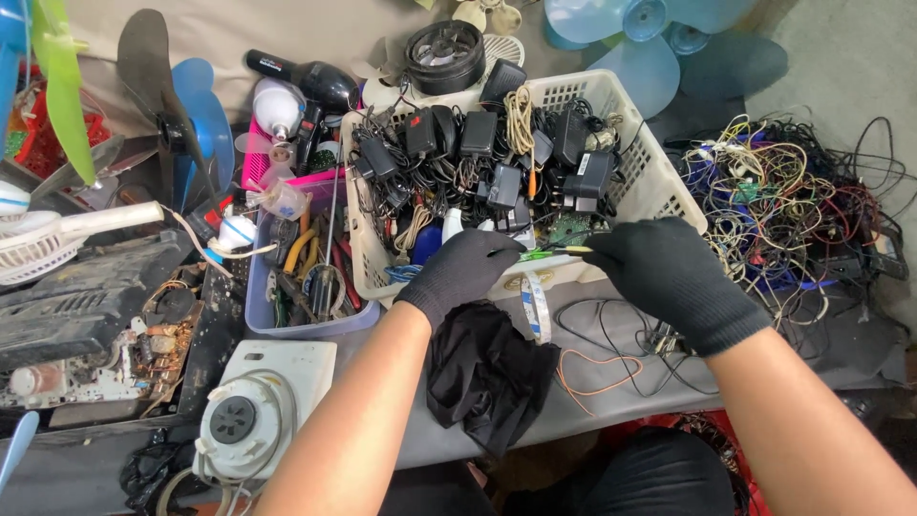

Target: The person is organizing and sorting through various electronic cables and power adapters on a cluttered workbench, including wrapping a cable and placing it in a pouch.

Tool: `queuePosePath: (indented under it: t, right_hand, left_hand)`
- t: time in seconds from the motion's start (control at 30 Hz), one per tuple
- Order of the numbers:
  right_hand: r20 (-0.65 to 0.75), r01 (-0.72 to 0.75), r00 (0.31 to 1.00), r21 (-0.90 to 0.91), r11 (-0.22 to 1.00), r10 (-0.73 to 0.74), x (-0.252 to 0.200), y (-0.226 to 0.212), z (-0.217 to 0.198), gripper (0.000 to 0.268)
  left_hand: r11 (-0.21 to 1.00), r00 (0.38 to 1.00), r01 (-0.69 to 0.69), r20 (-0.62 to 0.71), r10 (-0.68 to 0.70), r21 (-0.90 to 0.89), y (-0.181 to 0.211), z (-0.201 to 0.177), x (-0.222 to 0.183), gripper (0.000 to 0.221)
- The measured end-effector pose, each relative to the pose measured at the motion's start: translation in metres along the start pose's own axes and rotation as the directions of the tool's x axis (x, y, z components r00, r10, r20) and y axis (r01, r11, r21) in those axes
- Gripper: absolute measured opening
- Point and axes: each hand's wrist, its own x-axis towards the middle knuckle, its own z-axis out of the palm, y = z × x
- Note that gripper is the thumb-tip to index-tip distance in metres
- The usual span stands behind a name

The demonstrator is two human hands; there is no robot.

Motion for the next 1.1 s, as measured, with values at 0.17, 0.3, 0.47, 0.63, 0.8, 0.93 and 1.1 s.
queuePosePath:
  t: [0.17,0.3,0.47,0.63,0.8,0.93,1.1]
  right_hand:
    - [0.183,-0.290,0.956,0.486,0.825,0.228,-0.037,-0.007,0.011,0.031]
    - [0.289,-0.461,0.887,0.529,0.713,0.360,-0.061,-0.005,0.079,0.041]
    - [-0.121,-0.287,0.931,0.343,0.894,0.346,-0.073,0.008,0.230,0.036]
    - [-0.360,-0.221,0.886,0.225,0.949,0.292,-0.069,0.002,0.242,0.029]
    - [-0.381,-0.205,0.883,0.211,0.956,0.274,-0.071,0.002,0.244,0.024]
    - [-0.351,-0.221,0.884,0.265,0.939,0.307,-0.071,0.002,0.243,0.026]
    - [-0.321,-0.243,0.886,0.289,0.926,0.333,-0.070,0.004,0.245,0.025]
  left_hand:
    - [0.997,0.998,0.053,0.032,-0.055,0.048,0.011,-0.001,-0.002,0.038]
    - [0.994,0.995,0.095,0.015,-0.096,0.050,0.023,-0.004,-0.011,0.039]
    - [0.978,0.983,0.170,0.049,-0.177,0.125,0.027,-0.001,-0.004,0.046]
    - [0.975,0.973,0.210,0.084,-0.216,0.074,0.008,0.001,0.015,0.049]
    - [0.958,0.960,0.267,0.054,-0.274,0.106,0.027,-0.007,0.007,0.044]
    - [0.927,0.928,0.372,-0.015,-0.373,-0.054,0.040,-0.013,-0.005,0.050]
    - [0.737,0.899,0.170,-0.203,-0.388,-0.655,0.011,-0.013,-0.002,0.050]
